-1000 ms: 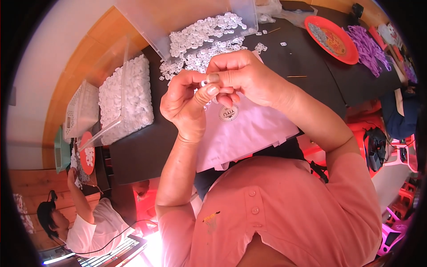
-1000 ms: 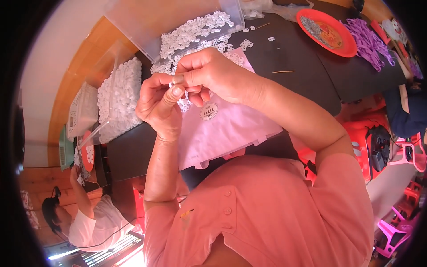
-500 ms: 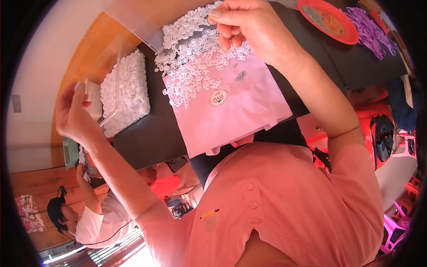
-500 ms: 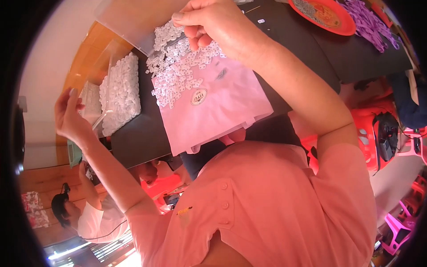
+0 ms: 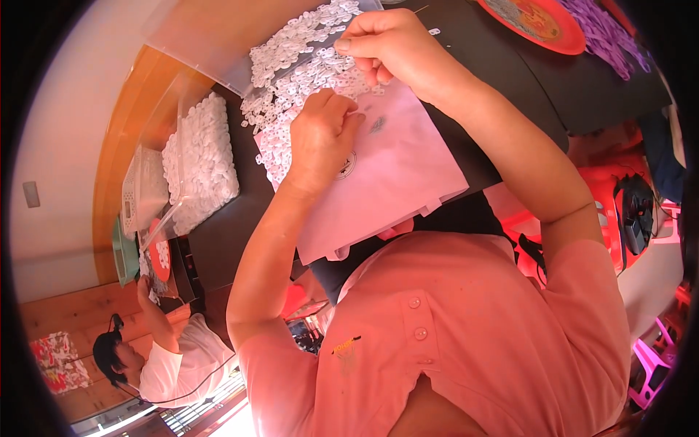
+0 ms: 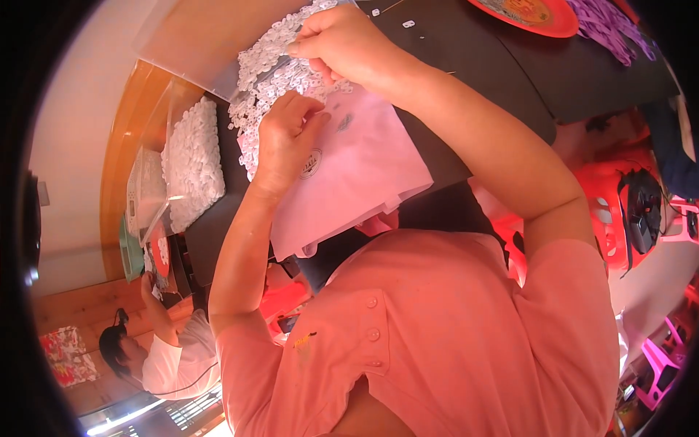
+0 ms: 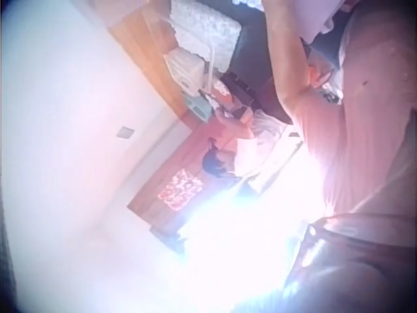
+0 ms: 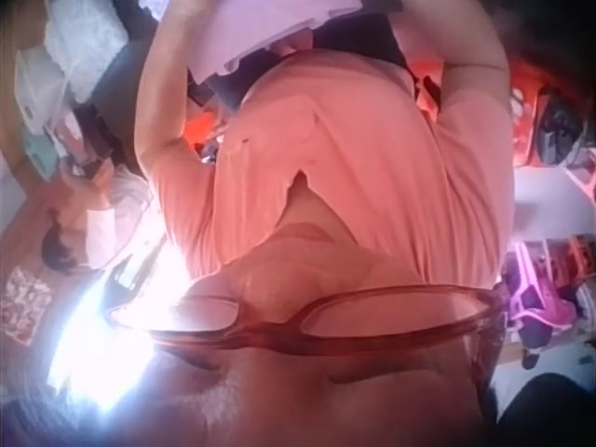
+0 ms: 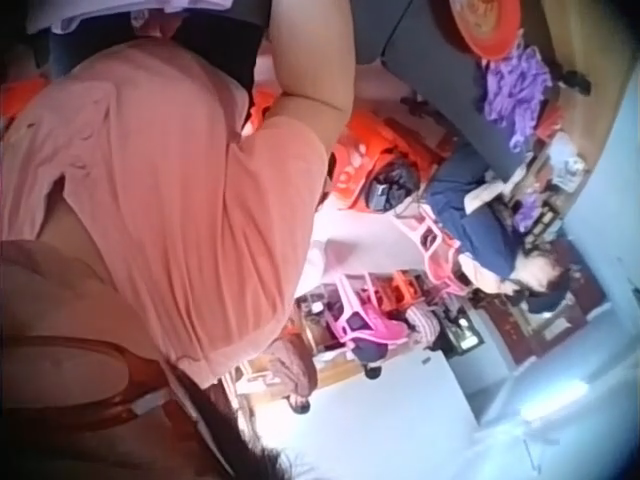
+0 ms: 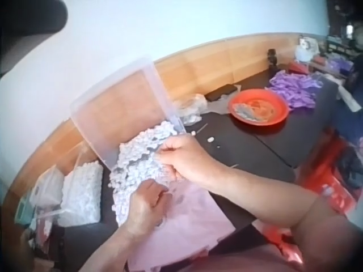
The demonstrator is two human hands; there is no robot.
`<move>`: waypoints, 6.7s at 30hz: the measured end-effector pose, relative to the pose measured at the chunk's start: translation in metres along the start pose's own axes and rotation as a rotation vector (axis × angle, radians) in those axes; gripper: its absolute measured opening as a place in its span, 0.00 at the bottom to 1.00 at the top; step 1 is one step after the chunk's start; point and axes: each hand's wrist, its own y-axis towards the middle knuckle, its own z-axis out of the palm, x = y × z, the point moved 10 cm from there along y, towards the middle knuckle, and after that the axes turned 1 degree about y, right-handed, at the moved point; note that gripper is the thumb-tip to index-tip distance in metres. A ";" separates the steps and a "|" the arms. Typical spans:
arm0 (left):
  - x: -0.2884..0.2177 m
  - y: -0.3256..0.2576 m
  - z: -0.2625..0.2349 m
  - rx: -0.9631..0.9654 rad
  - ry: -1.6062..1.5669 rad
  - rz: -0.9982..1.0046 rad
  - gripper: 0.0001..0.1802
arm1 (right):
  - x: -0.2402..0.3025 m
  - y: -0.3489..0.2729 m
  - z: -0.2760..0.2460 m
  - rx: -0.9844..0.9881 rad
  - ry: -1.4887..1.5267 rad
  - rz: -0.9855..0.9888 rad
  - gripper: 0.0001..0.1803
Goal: Inspecting and sorting small white plastic components on a table in a workshop.
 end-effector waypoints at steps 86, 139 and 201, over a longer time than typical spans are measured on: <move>-0.004 -0.012 -0.018 -0.045 -0.192 -0.057 0.07 | -0.003 -0.014 0.039 0.345 -0.653 -0.211 0.08; 0.010 -0.029 0.007 -0.020 -0.341 -0.149 0.05 | -0.022 -0.010 0.041 0.380 -1.047 -0.234 0.08; 0.028 -0.032 0.014 -0.040 -0.492 -0.238 0.11 | -0.024 -0.005 0.029 0.394 -1.230 -0.166 0.05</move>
